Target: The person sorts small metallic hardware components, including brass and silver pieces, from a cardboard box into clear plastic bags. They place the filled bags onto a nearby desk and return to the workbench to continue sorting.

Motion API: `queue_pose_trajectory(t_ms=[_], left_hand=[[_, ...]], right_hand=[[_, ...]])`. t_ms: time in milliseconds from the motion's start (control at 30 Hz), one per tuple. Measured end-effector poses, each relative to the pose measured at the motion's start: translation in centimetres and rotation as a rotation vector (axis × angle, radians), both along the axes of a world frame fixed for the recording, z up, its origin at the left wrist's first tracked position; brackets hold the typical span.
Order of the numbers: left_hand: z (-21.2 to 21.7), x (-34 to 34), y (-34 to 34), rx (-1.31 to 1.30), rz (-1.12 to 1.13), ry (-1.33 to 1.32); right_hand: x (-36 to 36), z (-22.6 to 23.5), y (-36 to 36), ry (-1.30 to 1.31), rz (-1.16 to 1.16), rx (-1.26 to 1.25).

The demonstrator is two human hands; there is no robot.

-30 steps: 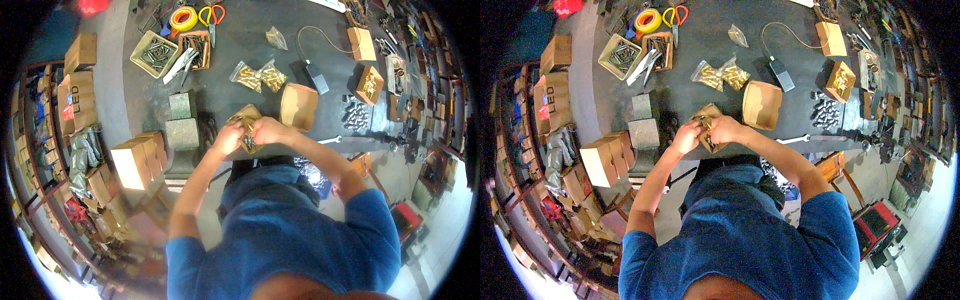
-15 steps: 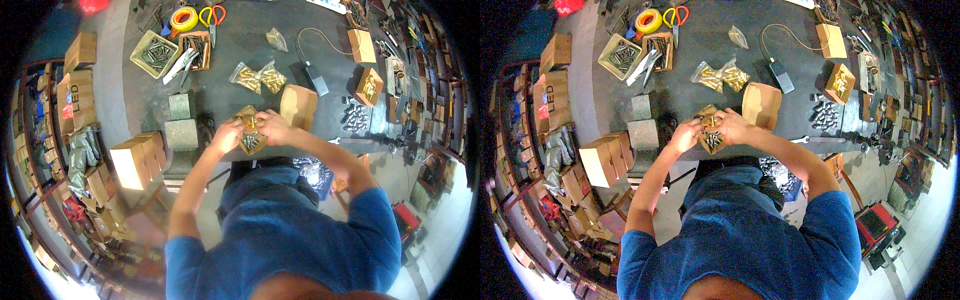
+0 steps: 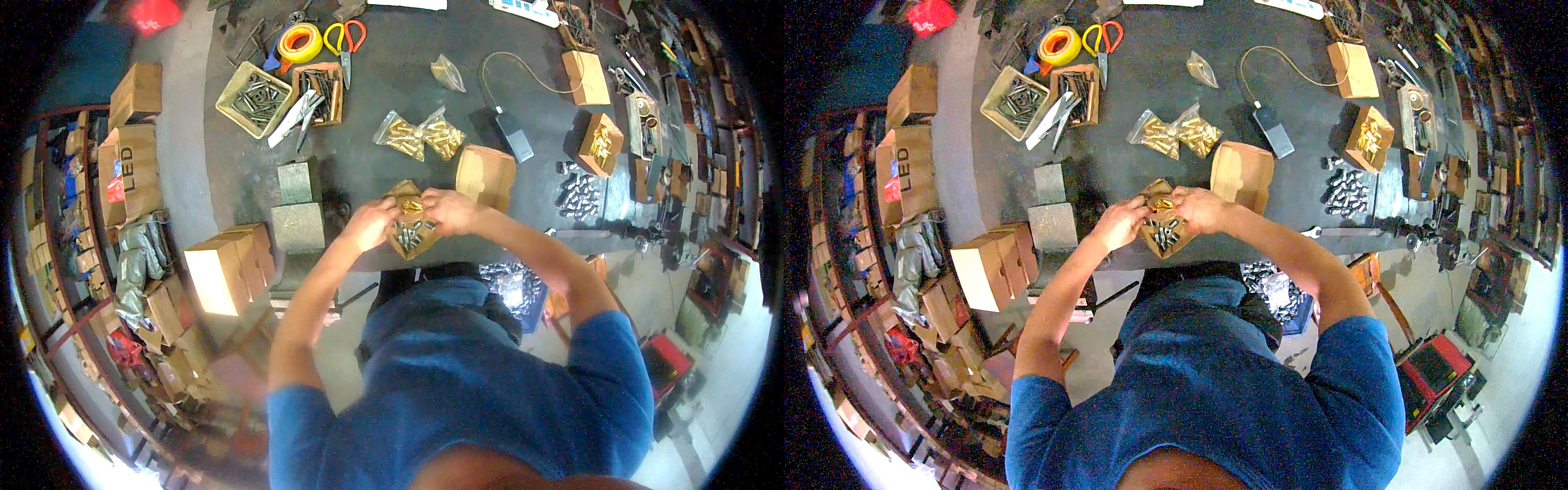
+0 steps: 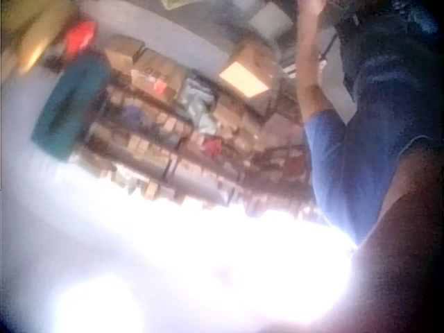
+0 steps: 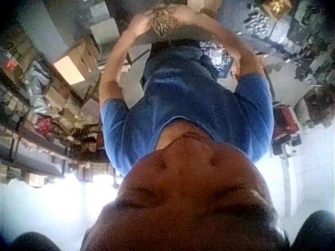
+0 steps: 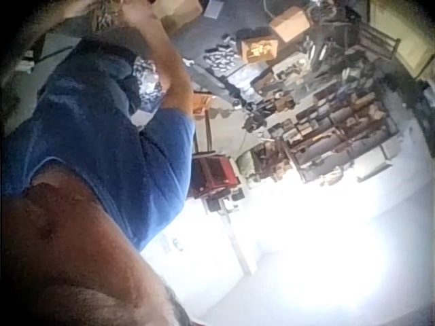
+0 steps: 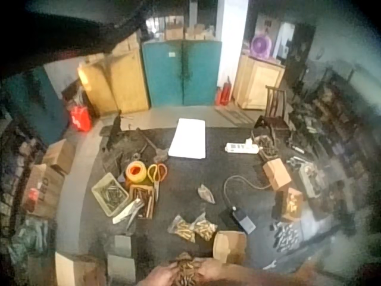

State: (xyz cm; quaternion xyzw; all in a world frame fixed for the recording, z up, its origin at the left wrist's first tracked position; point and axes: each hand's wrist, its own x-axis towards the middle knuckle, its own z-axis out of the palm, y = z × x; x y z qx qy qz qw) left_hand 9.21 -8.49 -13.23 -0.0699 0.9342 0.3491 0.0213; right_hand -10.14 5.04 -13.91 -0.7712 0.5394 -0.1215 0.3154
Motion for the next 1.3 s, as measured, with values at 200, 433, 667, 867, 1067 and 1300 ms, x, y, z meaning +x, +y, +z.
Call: queue_pose_trajectory(t_ms=[200,433,667,867,1067,1300], left_hand=[[0.3,-2.6,-1.0,-0.103,-0.029,-0.089],[-0.8,-4.2,-1.8,-0.13,-0.122,-0.232],[-0.8,-3.3,-2.2,-0.222,-0.261,-0.183],[5.6,-1.8,-3.9,-0.177,-0.085,0.07],[4.0,-3.2,-6.9,-0.291,-0.051,0.099],[-2.4,-4.5,-8.1,-0.325,0.061,-0.017]], right_hand=[[-0.2,-0.8,0.3,0.031,-0.015,0.038],[0.0,-0.3,0.4,0.039,-0.048,0.065],[-0.3,0.9,-0.1,0.109,-0.103,0.175],[-0.6,6.4,-1.7,-0.099,-0.218,-0.218],[-1.5,4.7,-5.6,-0.056,-0.255,-0.171],[-2.3,-1.4,-7.8,0.024,-0.327,0.059]])
